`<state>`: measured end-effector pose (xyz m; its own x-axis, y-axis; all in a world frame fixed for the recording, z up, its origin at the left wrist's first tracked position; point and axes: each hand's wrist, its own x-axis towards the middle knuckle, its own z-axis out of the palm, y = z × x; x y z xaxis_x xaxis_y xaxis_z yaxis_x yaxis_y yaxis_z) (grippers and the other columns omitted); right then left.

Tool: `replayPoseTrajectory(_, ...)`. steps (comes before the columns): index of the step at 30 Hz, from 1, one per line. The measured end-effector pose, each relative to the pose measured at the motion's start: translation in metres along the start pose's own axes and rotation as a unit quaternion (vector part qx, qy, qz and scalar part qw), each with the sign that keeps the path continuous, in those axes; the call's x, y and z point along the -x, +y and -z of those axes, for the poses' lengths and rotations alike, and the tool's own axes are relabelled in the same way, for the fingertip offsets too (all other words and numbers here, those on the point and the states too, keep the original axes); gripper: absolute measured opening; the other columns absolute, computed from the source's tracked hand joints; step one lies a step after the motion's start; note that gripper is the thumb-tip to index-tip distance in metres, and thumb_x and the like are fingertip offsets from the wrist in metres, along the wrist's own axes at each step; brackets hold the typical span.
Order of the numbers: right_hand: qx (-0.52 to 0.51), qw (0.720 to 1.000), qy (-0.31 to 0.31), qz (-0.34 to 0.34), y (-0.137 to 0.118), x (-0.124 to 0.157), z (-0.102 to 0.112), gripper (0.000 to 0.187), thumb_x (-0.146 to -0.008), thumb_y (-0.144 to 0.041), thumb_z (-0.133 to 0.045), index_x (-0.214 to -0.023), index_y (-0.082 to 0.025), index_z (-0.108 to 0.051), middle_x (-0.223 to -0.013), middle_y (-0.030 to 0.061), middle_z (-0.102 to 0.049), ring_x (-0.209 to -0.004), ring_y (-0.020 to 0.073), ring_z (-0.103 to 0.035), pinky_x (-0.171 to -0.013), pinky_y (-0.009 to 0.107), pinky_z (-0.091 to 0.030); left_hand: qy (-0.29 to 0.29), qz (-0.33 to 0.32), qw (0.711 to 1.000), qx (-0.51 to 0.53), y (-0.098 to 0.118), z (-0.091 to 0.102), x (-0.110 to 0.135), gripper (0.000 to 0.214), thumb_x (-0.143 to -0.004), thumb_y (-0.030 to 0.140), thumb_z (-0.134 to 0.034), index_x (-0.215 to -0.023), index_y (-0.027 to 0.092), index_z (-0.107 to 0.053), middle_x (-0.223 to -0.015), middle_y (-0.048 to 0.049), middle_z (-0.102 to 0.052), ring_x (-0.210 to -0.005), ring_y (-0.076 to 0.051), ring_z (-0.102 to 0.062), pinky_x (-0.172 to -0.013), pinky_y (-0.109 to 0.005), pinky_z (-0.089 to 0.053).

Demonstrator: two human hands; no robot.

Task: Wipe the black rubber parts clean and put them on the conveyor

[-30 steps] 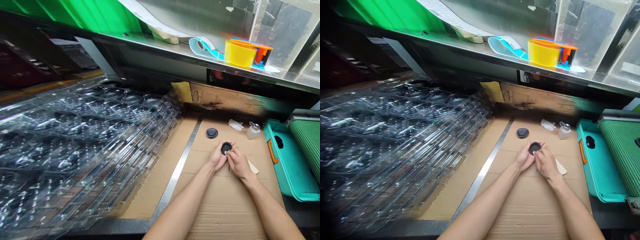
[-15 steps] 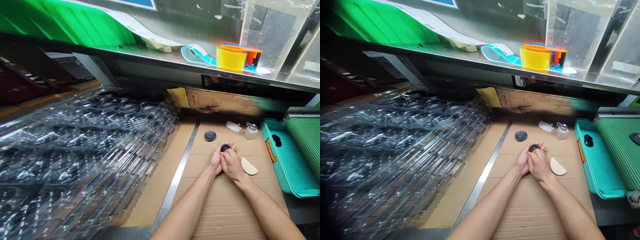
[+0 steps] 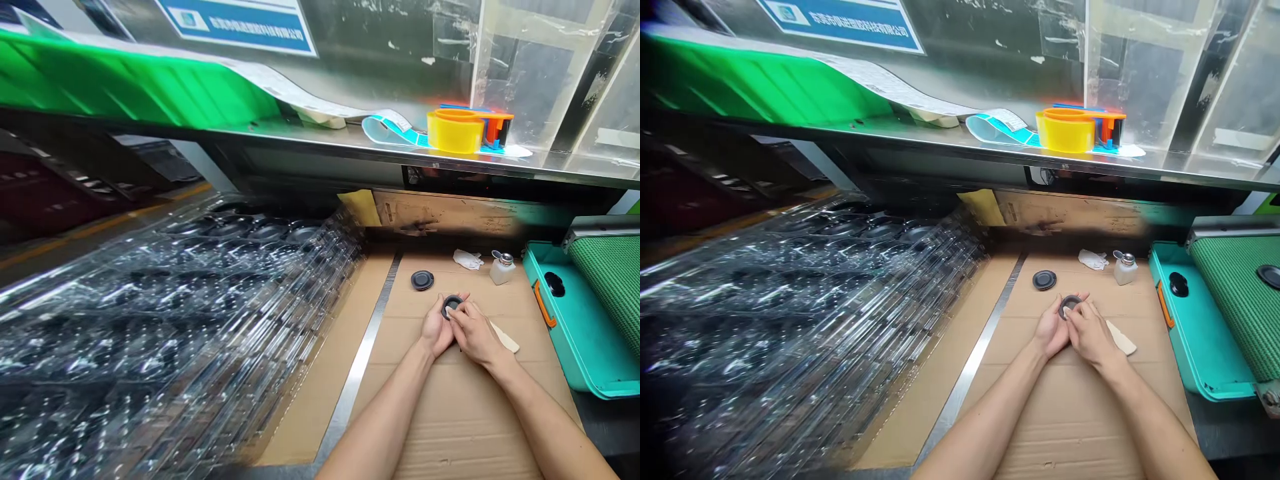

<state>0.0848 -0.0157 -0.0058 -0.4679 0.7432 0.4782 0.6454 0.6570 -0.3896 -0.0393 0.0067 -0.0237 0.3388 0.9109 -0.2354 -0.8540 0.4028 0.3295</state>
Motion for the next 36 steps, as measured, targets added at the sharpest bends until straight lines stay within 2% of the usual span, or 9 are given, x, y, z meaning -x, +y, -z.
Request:
replayPoseTrajectory(3, 0.005, 1.000, 0.017, 0.007, 0.004, -0.002, -0.001, 0.025, -0.098, -0.017, -0.048, -0.115, -0.023, -0.065, -0.099, 0.0080, -0.063, -0.095, 0.0217, -0.058, -0.083, 0.035, -0.052, -0.012, 0.010, 1.000, -0.002, -0.004, -0.001, 0.000, 0.035, -0.101, 0.042, -0.045, -0.097, 0.017, -0.068, -0.121, -0.0123, -0.071, -0.123, -0.026, -0.061, -0.113, -0.047, -0.042)
replayPoseTrajectory(7, 0.046, 0.995, 0.075, -0.043, 0.015, -0.011, -0.009, 0.020, -0.099, -0.017, -0.047, -0.108, -0.021, -0.064, -0.104, 0.0092, -0.065, -0.100, 0.0231, -0.059, -0.086, 0.035, -0.051, -0.019, -0.011, 1.000, 0.014, -0.011, -0.003, -0.002, 0.031, -0.102, 0.034, -0.046, -0.095, 0.016, -0.070, -0.105, -0.0082, -0.073, -0.113, -0.020, -0.066, -0.112, -0.037, -0.043)
replayPoseTrajectory(10, 0.096, 0.989, 0.083, -0.076, 0.022, -0.012, -0.012, 0.019, -0.099, -0.019, -0.045, -0.104, -0.021, -0.064, -0.099, 0.0093, -0.065, -0.095, 0.0239, -0.059, -0.081, 0.035, -0.050, -0.018, -0.029, 0.999, 0.019, -0.012, -0.004, -0.003, 0.031, -0.103, 0.031, -0.045, -0.092, 0.016, -0.070, -0.096, -0.0055, -0.072, -0.105, -0.016, -0.067, -0.111, -0.031, -0.043)
replayPoseTrajectory(17, 0.080, 0.989, 0.098, -0.075, 0.022, 0.000, -0.009, 0.019, -0.097, -0.021, -0.046, -0.104, -0.020, -0.063, -0.100, 0.0099, -0.066, -0.093, 0.0239, -0.060, -0.081, 0.036, -0.050, -0.019, -0.031, 0.998, -0.045, -0.017, -0.006, -0.002, 0.032, -0.099, 0.042, -0.052, -0.103, 0.017, -0.071, -0.116, -0.0122, -0.071, -0.120, -0.025, -0.062, -0.111, -0.042, -0.043)
replayPoseTrajectory(20, 0.055, 0.987, 0.127, -0.079, 0.020, -0.003, -0.008, 0.019, -0.099, -0.025, -0.045, -0.104, -0.020, -0.063, -0.100, 0.0096, -0.066, -0.095, 0.0243, -0.061, -0.085, 0.037, -0.050, -0.040, -0.036, 0.998, -0.032, -0.021, -0.006, -0.002, 0.030, -0.097, 0.042, -0.055, -0.101, 0.017, -0.071, -0.116, -0.0123, -0.071, -0.121, -0.026, -0.061, -0.112, -0.041, -0.042)
replayPoseTrajectory(24, 0.042, 0.991, 0.116, -0.051, 0.021, -0.006, -0.011, 0.021, -0.099, -0.027, -0.045, -0.105, -0.020, -0.064, -0.102, 0.0109, -0.067, -0.096, 0.0250, -0.061, -0.083, 0.038, -0.050, -0.036, -0.044, 0.998, -0.039, -0.021, -0.005, -0.004, 0.031, -0.097, 0.041, -0.056, -0.102, 0.016, -0.072, -0.116, -0.0136, -0.071, -0.122, -0.026, -0.061, -0.111, -0.039, -0.041)
replayPoseTrajectory(28, 0.048, 0.985, 0.140, -0.090, 0.020, -0.008, -0.014, 0.024, -0.098, -0.031, -0.045, -0.101, -0.019, -0.065, -0.098, 0.0121, -0.068, -0.094, 0.0263, -0.063, -0.082, 0.040, -0.051, -0.052, -0.066, 0.996, -0.038, -0.021, -0.004, -0.008, 0.034, -0.097, 0.044, -0.055, -0.105, 0.015, -0.071, -0.120, -0.0146, -0.070, -0.121, -0.027, -0.061, -0.109, -0.039, -0.043)
replayPoseTrajectory(32, -0.013, 0.990, 0.114, -0.086, 0.009, -0.003, -0.019, 0.024, -0.096, -0.034, -0.047, -0.100, -0.021, -0.067, -0.102, 0.0108, -0.071, -0.094, 0.0261, -0.066, -0.079, 0.039, -0.052, -0.006, -0.081, 0.996, -0.047, -0.023, 0.000, -0.012, 0.036, -0.095, 0.046, -0.057, -0.108, 0.016, -0.069, -0.126, -0.0171, -0.067, -0.111, -0.028, -0.067, -0.105, -0.045, -0.045)
replayPoseTrajectory(36, -0.013, 0.996, 0.071, -0.043, 0.012, 0.011, -0.022, 0.022, -0.097, -0.036, -0.049, -0.101, -0.023, -0.066, -0.102, 0.0097, -0.071, -0.093, 0.0262, -0.066, -0.080, 0.039, -0.053, -0.013, -0.082, 0.996, -0.039, -0.019, 0.005, -0.014, 0.040, -0.093, 0.050, -0.058, -0.107, 0.015, -0.068, -0.125, -0.0193, -0.067, -0.103, -0.031, -0.070, -0.101, -0.050, -0.046)
